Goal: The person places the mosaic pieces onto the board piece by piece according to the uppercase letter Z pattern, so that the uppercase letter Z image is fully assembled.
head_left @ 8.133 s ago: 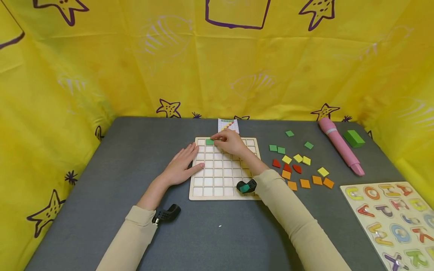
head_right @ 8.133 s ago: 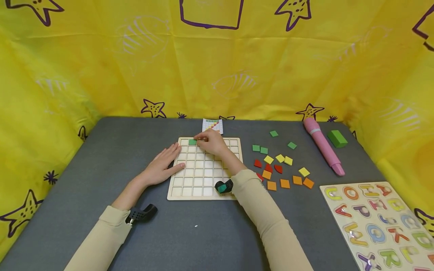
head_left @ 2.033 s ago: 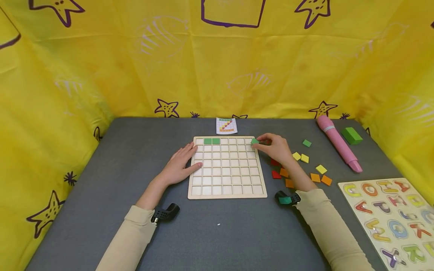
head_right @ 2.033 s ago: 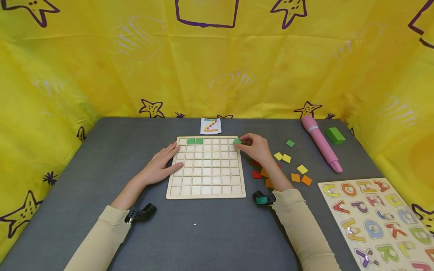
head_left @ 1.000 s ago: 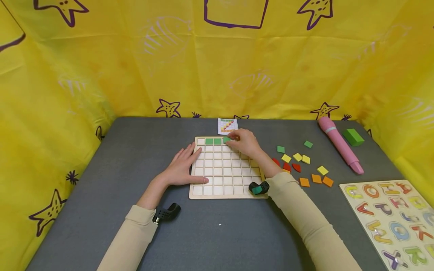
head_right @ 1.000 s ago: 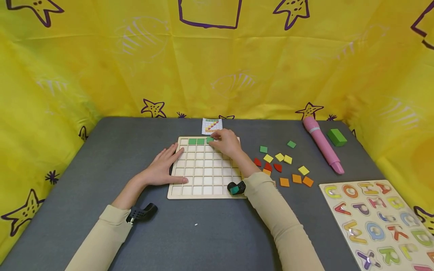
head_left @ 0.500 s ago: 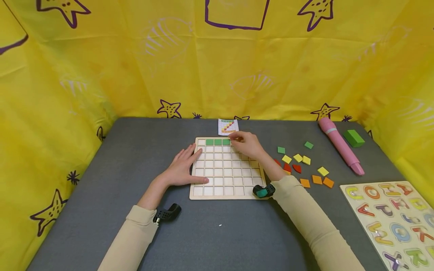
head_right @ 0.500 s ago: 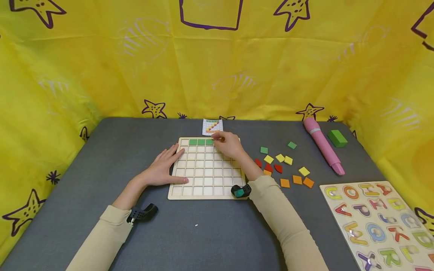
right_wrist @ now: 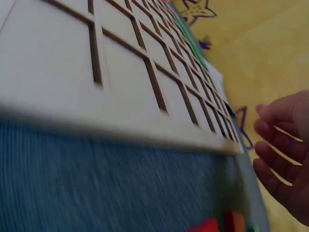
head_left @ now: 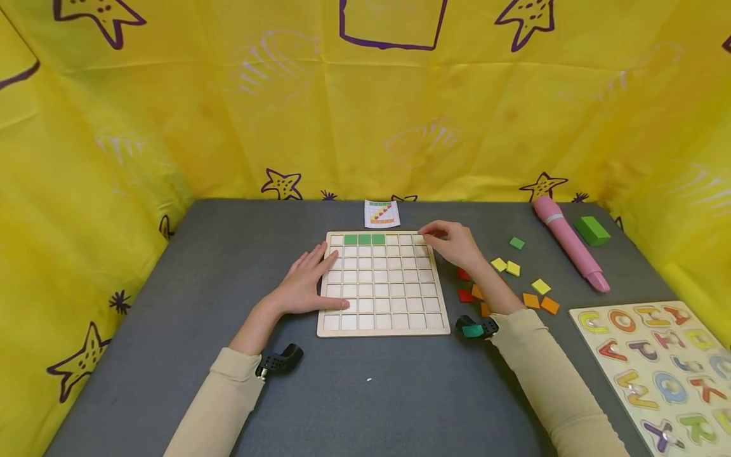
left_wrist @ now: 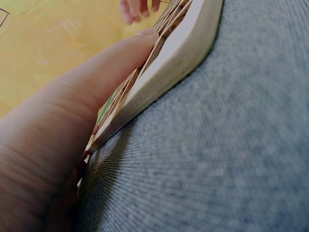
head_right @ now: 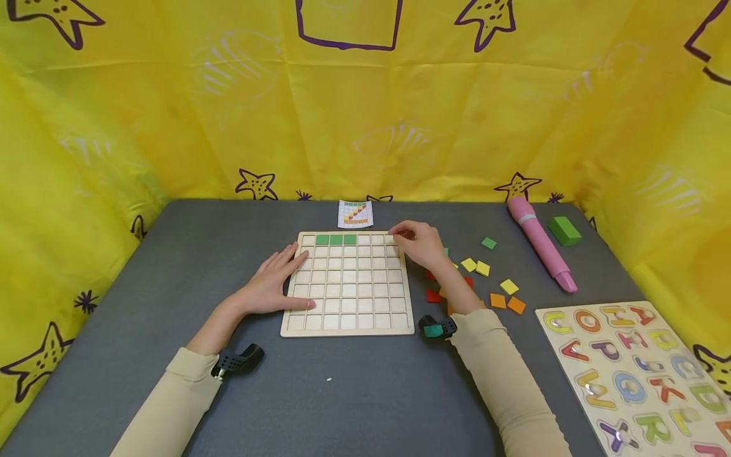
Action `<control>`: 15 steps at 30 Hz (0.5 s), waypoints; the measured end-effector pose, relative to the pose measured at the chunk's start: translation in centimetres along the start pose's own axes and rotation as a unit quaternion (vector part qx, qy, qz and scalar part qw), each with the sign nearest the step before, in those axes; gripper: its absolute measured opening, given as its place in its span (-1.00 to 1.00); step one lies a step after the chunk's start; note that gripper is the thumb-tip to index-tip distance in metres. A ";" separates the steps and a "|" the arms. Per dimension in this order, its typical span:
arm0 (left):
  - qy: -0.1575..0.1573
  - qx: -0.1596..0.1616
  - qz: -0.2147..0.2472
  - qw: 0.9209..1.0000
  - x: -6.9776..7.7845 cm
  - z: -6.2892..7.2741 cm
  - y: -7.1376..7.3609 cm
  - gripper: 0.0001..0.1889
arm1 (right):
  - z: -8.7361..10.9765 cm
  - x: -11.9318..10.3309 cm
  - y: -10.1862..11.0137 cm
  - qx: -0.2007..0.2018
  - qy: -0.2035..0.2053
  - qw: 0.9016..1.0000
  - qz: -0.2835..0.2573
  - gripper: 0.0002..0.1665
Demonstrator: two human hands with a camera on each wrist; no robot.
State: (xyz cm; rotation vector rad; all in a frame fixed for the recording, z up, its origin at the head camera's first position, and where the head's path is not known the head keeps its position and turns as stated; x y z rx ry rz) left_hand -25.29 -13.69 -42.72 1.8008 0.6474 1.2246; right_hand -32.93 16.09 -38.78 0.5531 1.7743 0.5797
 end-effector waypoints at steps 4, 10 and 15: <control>0.000 0.001 0.000 1.000 0.0 0.0 0.0 0.17 | 0.7 1.2 2.3 -0.020 0.011 0.998 0.054 -0.74; 0.005 -0.001 -0.004 1.000 -0.1 0.0 0.0 0.17 | 1.6 3.1 5.0 -0.030 0.009 0.994 0.107 -0.70; 0.006 -0.002 -0.003 1.000 0.1 0.0 0.0 0.17 | 2.2 4.1 5.9 -0.033 0.003 0.992 0.118 -0.66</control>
Point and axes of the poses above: each hand's wrist, its own z-axis away from the middle knuckle, its own y-axis out of the back of the hand, x = y × z, the point moved 6 cm from there along -z, towards the middle knuckle, and after that the axes turned 13 degrees about x, right-handed, at the moved point
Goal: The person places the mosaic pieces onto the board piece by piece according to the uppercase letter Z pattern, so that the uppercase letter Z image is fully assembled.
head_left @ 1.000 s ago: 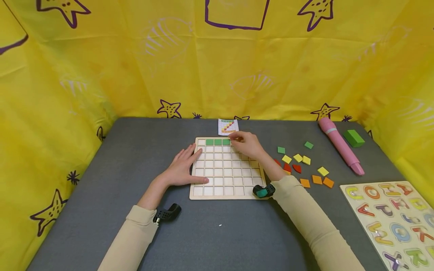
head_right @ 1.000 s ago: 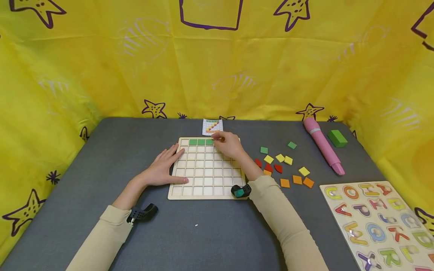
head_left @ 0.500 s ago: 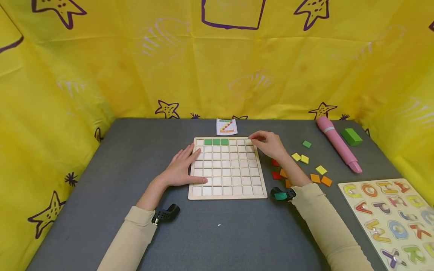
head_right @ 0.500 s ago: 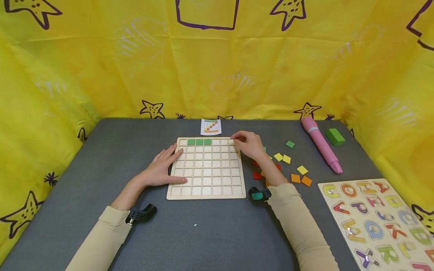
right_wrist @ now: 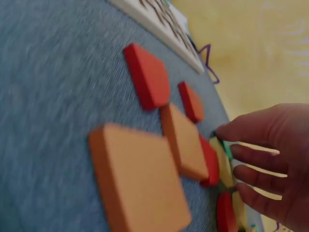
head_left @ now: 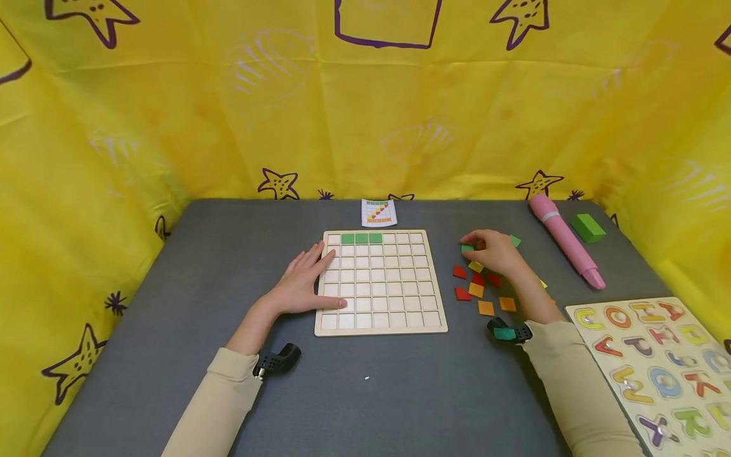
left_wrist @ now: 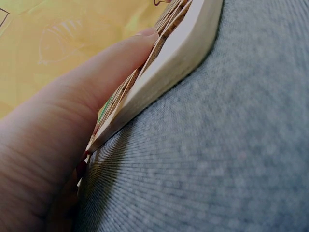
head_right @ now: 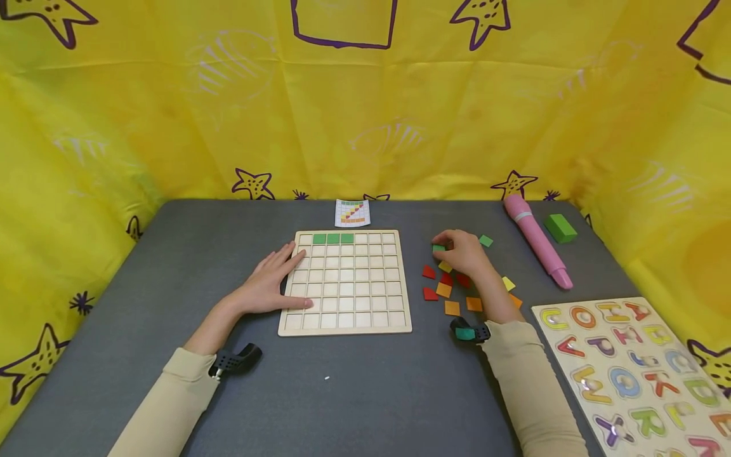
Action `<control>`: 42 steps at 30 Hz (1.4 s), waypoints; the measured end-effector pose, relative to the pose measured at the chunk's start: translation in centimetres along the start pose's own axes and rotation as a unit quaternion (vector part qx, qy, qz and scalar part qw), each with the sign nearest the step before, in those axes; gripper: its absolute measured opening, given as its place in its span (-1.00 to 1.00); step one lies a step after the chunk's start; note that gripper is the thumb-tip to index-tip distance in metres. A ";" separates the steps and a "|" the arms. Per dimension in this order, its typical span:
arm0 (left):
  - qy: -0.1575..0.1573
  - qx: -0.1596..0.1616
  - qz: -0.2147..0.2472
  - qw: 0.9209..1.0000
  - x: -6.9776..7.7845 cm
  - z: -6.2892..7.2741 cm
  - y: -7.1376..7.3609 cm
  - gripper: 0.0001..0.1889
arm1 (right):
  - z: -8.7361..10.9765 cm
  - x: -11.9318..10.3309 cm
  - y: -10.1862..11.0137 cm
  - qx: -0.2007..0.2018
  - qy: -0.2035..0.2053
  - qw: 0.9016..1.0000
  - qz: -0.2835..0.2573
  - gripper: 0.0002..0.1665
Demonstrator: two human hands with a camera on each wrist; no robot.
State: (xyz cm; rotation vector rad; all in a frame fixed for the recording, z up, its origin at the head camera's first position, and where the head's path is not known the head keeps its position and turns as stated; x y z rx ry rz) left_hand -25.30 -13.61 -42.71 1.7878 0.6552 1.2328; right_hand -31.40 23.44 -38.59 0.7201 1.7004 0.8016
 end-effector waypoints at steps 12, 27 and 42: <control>-0.001 0.002 0.001 1.000 -0.1 0.1 0.2 0.16 | -0.4 0.3 -1.2 0.030 0.013 0.999 -0.005 -0.60; -0.003 -0.002 0.000 1.000 0.0 0.0 -0.2 0.18 | -0.7 -0.9 -1.9 0.031 0.002 0.998 -0.052 -0.60; -0.006 0.001 -0.003 1.000 -0.1 0.0 0.0 0.17 | -4.0 -7.1 -7.3 0.017 0.002 0.993 -0.121 -0.74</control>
Point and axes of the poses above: each hand's wrist, its own z-axis away from the middle knuckle, its own y-axis out of the back of the hand, x = y × z, the point moved 6 cm from there along -z, towards the middle knuckle, and after that the axes turned 13 degrees about x, right-handed, at the moved point
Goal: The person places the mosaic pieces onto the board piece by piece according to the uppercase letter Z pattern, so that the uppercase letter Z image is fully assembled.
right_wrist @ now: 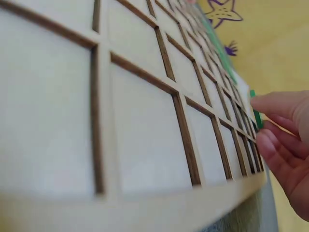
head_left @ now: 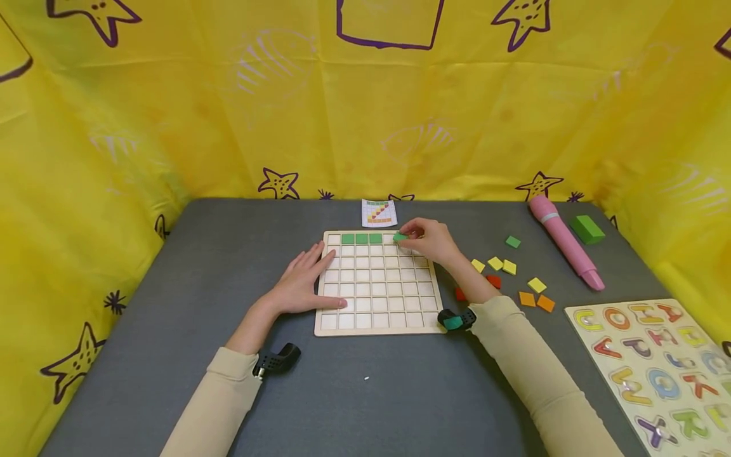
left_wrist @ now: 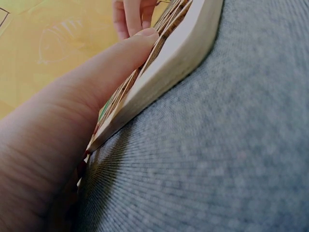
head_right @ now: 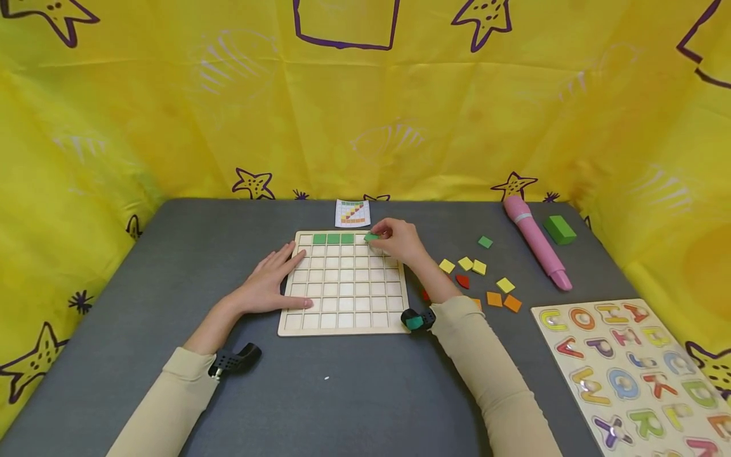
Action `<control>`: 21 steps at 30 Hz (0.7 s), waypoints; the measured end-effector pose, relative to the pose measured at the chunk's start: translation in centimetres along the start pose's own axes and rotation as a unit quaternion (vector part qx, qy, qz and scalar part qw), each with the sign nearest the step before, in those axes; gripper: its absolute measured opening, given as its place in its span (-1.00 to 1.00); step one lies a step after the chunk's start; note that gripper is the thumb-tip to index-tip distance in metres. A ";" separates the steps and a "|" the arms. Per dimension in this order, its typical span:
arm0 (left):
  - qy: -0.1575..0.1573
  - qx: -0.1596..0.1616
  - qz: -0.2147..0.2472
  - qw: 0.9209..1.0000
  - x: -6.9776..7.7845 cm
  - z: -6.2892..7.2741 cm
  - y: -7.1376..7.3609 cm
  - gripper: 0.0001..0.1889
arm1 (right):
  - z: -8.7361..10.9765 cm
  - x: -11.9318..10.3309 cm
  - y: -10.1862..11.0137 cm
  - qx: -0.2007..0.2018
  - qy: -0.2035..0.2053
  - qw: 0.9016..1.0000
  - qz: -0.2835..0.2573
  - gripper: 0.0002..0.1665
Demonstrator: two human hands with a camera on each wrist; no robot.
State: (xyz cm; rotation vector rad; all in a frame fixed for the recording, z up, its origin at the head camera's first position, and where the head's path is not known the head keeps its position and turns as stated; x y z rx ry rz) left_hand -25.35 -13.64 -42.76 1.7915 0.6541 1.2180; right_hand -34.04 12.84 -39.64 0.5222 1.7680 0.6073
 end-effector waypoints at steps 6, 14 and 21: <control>0.001 0.000 0.003 1.000 0.0 0.1 0.1 0.17 | -0.5 -0.9 -1.8 -0.023 0.030 0.999 0.003 -0.80; 0.002 0.000 -0.001 1.000 0.0 0.0 0.1 0.17 | -0.2 -1.1 -1.9 -0.009 0.030 0.999 -0.017 -0.76; 0.002 -0.001 -0.002 1.000 0.0 0.0 0.0 0.17 | 0.3 -0.9 -1.8 -0.002 0.016 1.000 -0.019 -0.73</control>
Point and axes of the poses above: each hand's wrist, its own z-axis away from the middle knuckle, its own y-axis out of the back of the hand, x = y × z, the point moved 6 cm from there along -z, towards the middle knuckle, and after that the axes turned 13 degrees about x, right-handed, at the moved point
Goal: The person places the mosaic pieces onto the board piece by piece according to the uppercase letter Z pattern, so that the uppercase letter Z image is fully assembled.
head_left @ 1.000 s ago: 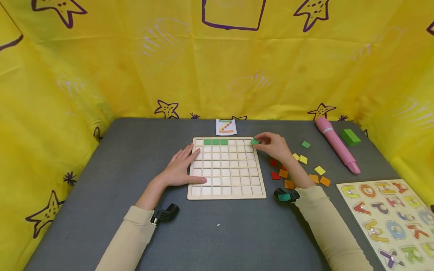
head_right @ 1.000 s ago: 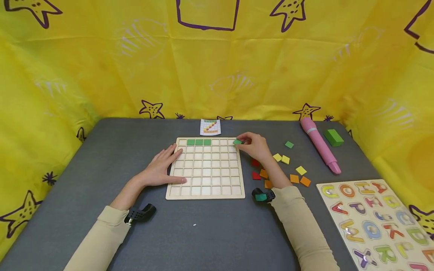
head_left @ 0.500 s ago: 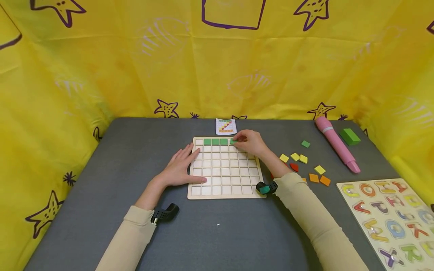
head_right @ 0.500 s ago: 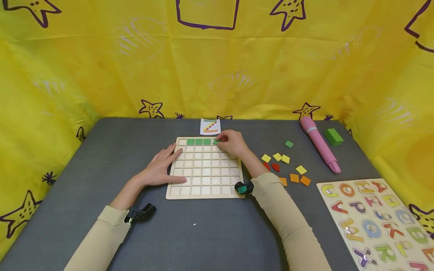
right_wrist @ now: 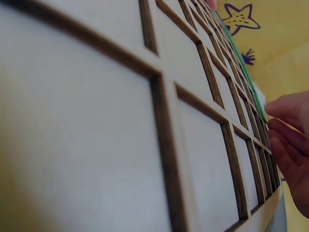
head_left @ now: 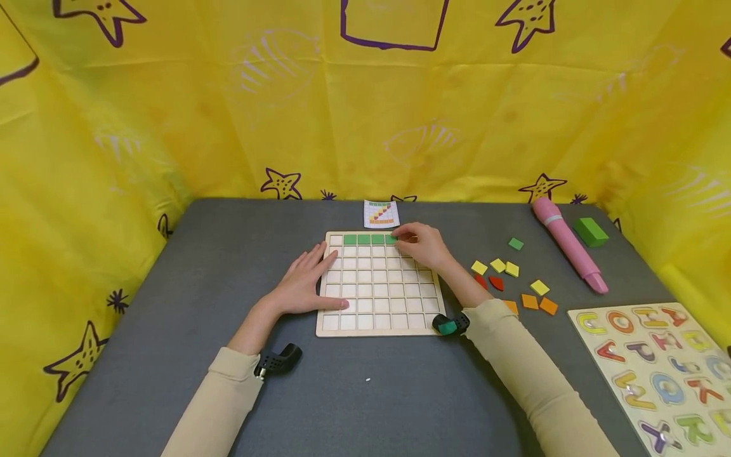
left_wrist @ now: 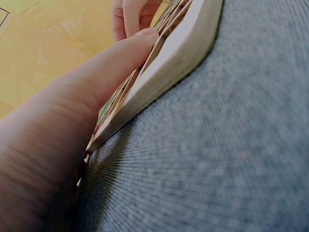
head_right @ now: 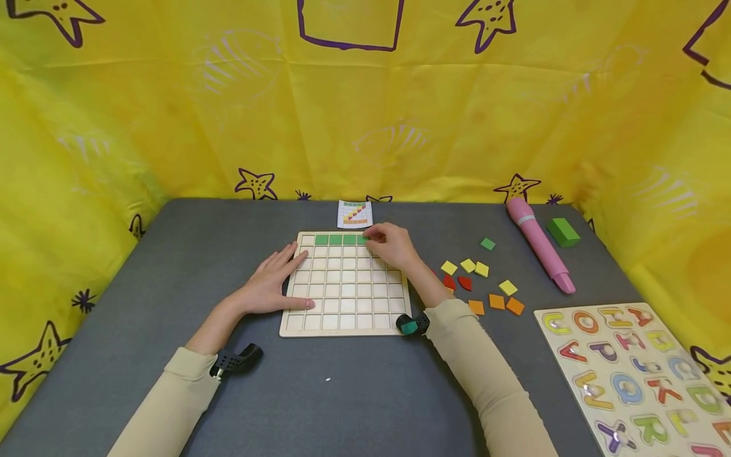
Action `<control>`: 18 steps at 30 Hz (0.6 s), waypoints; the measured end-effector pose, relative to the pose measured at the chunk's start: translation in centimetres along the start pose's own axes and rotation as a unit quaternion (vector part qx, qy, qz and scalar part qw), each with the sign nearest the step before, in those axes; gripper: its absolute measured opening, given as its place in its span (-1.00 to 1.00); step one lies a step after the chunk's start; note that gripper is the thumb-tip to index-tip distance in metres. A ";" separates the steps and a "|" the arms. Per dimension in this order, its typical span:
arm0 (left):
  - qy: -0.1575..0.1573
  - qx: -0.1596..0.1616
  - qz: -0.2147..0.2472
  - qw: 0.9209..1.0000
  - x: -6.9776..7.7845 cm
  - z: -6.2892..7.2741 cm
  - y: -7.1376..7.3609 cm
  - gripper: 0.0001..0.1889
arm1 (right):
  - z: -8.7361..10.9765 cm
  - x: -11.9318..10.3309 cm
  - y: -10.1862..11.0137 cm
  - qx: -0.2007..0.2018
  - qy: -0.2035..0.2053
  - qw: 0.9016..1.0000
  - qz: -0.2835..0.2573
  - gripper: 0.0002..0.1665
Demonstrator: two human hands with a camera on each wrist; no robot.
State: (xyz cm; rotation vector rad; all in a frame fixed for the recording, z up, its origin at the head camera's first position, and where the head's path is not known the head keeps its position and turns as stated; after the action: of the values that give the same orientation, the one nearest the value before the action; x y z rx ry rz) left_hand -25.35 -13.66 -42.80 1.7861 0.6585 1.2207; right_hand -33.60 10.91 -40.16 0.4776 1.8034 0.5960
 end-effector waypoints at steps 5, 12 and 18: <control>0.001 0.000 0.005 1.000 0.0 0.0 0.0 0.17 | 0.2 0.1 0.3 -0.002 -0.008 1.000 -0.016 -0.72; 0.003 0.000 0.003 1.000 0.0 0.0 0.0 0.17 | 0.5 1.4 2.7 0.035 -0.033 0.999 -0.018 -0.75; -0.002 0.002 0.006 1.000 0.0 0.1 0.0 0.17 | 1.0 3.1 5.8 0.078 -0.020 0.997 0.013 -0.76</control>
State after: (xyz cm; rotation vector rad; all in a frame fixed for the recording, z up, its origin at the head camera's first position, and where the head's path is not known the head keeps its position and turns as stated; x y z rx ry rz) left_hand -25.29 -13.70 -42.81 1.7981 0.6488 1.2251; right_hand -33.39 17.50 -39.21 0.6145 1.8163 0.4614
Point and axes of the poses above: each hand's wrist, its own z-axis away from the middle knuckle, its own y-axis out of the back of the hand, x = y × z, the point moved 6 cm from there along -z, towards the middle knuckle, and after that the axes turned 13 degrees about x, right-handed, at the moved point
